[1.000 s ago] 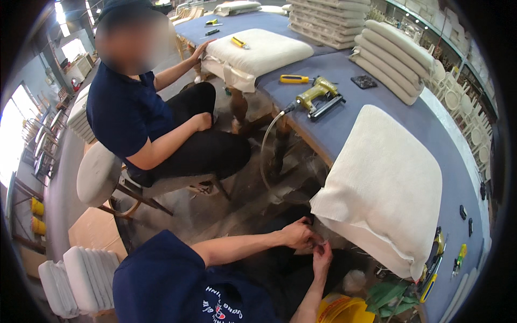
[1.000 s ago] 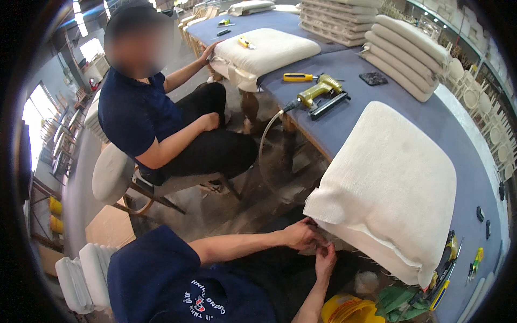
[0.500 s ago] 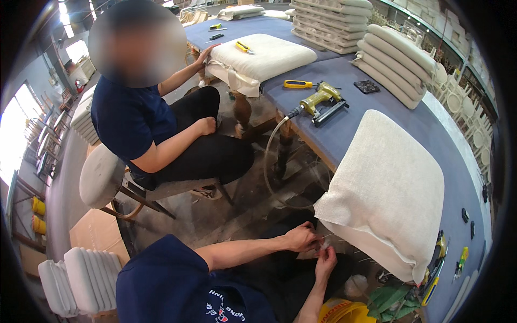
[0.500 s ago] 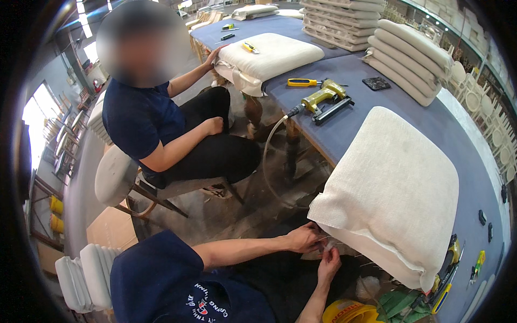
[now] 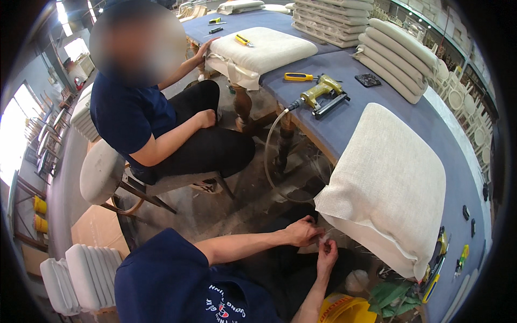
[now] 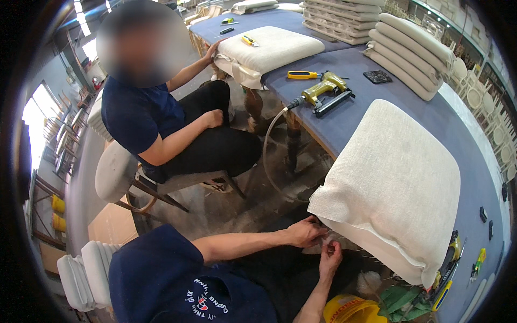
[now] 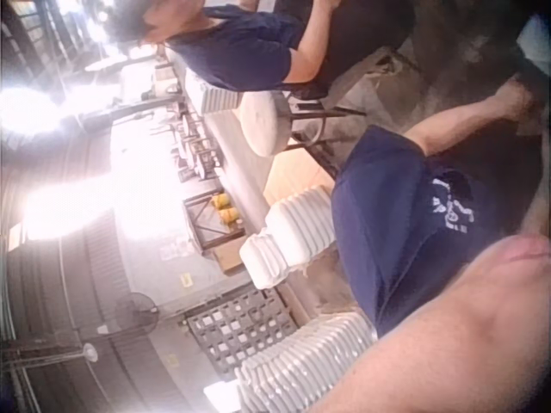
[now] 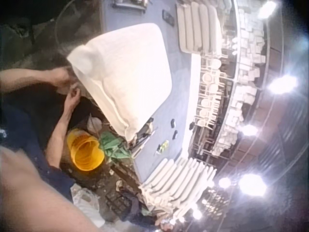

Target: The person staples fabric onto a cushion using a pneumatic staple gun and a screwdriver. They smooth the fabric, staple the edges, and trim excess material while working at a table in a workshop.

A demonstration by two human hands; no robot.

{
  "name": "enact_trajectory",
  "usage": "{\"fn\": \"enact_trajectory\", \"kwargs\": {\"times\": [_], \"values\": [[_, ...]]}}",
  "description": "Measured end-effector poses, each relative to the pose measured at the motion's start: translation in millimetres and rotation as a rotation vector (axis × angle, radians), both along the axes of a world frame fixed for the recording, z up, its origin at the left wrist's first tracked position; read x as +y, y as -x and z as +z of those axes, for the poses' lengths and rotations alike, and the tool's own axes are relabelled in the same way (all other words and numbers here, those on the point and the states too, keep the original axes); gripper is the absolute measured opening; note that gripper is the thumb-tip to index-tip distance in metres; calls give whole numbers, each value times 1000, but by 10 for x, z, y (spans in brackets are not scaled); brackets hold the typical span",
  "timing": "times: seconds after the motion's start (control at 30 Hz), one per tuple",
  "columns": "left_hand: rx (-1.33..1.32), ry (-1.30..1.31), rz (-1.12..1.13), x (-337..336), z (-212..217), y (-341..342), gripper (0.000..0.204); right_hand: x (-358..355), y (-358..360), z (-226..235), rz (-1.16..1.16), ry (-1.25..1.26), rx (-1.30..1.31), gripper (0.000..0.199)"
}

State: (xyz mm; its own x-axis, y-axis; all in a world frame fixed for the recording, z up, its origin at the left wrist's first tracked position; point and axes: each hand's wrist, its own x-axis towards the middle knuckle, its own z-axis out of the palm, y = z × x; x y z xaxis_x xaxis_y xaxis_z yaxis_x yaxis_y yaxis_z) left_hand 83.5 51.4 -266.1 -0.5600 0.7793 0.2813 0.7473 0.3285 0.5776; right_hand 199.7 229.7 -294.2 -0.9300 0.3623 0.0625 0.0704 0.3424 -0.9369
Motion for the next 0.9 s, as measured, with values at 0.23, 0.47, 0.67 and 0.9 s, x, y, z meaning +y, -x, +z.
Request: {"fn": "enact_trajectory", "kwargs": {"times": [0.23, 0.47, 0.67, 0.9], "values": [[-19, 153, -32, 14, 60, 22, 30, -14, -4, 37, -31, 88, -73, 15], [-49, 159, -35, 24, 156, 45, 16, -46, -7, -79, -35, -84, -162, 22], [-14, 58, -62, 51, -23, 43, 16, -50, 26, -69, -102, 11, -109, 26], [73, 162, -64, 32, -73, 44, 47, -23, 48, -129, -60, 149, -100, 21]]}}
